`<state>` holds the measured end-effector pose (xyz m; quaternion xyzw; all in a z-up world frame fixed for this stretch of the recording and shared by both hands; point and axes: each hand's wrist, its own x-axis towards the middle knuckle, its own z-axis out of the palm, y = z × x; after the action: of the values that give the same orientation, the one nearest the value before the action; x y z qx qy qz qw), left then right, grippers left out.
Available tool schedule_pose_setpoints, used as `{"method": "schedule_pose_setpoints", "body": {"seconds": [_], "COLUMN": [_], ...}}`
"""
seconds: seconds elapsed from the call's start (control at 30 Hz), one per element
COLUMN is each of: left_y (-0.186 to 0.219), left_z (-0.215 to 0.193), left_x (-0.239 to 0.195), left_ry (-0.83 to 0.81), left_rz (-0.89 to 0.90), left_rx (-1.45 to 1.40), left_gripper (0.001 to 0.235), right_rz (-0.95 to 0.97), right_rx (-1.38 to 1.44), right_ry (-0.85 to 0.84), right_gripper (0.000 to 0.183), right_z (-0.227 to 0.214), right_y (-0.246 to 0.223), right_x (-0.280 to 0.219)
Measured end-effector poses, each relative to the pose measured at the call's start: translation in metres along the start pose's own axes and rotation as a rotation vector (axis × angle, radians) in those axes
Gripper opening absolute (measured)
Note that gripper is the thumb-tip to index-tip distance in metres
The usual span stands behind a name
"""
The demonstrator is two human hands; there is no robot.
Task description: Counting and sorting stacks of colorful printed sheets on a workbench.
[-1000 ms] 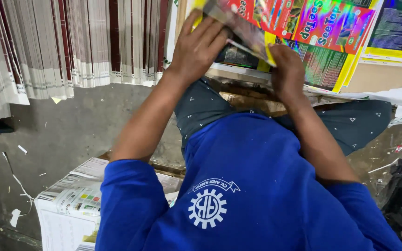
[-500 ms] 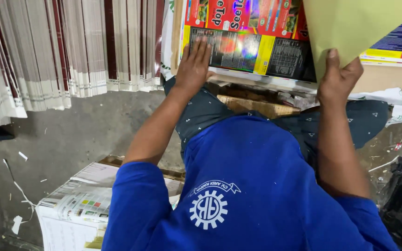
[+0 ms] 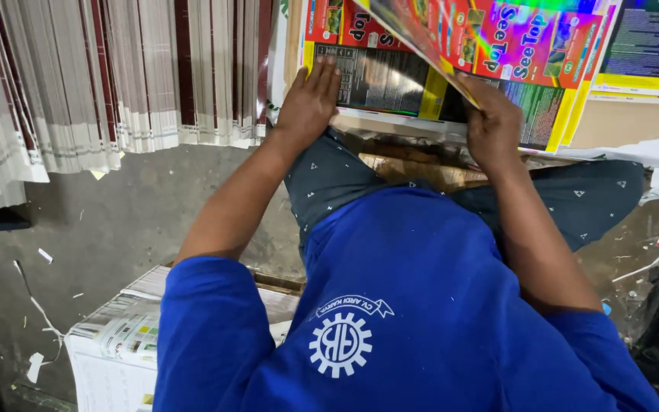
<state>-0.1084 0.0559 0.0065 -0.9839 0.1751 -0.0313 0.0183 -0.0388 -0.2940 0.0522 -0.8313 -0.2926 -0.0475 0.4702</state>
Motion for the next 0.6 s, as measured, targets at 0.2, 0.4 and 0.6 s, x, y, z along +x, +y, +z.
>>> {"method": "schedule_pose_setpoints", "body": {"seconds": [0.2,0.4,0.6], "left_y": [-0.014,-0.014,-0.018], "left_z": [-0.017,-0.055,-0.099], "left_x": [0.006,0.025,0.043], "left_ry": [-0.039,0.117,0.178], "left_rz": [0.132,0.119,0.128], "left_rx": [-0.003,-0.12,-0.242], "left_gripper": [0.042,0.016,0.018], "right_rz": [-0.02,-0.079,-0.142], "right_rx": [-0.07,-0.223,-0.245], "right_ry": [-0.097,-0.207,-0.197], "right_gripper": [0.044,0.061,0.06], "right_z": [0.005,0.016,0.018], "right_y": [0.0,0.0,-0.006], "right_x": [0.006,0.004,0.005]}}
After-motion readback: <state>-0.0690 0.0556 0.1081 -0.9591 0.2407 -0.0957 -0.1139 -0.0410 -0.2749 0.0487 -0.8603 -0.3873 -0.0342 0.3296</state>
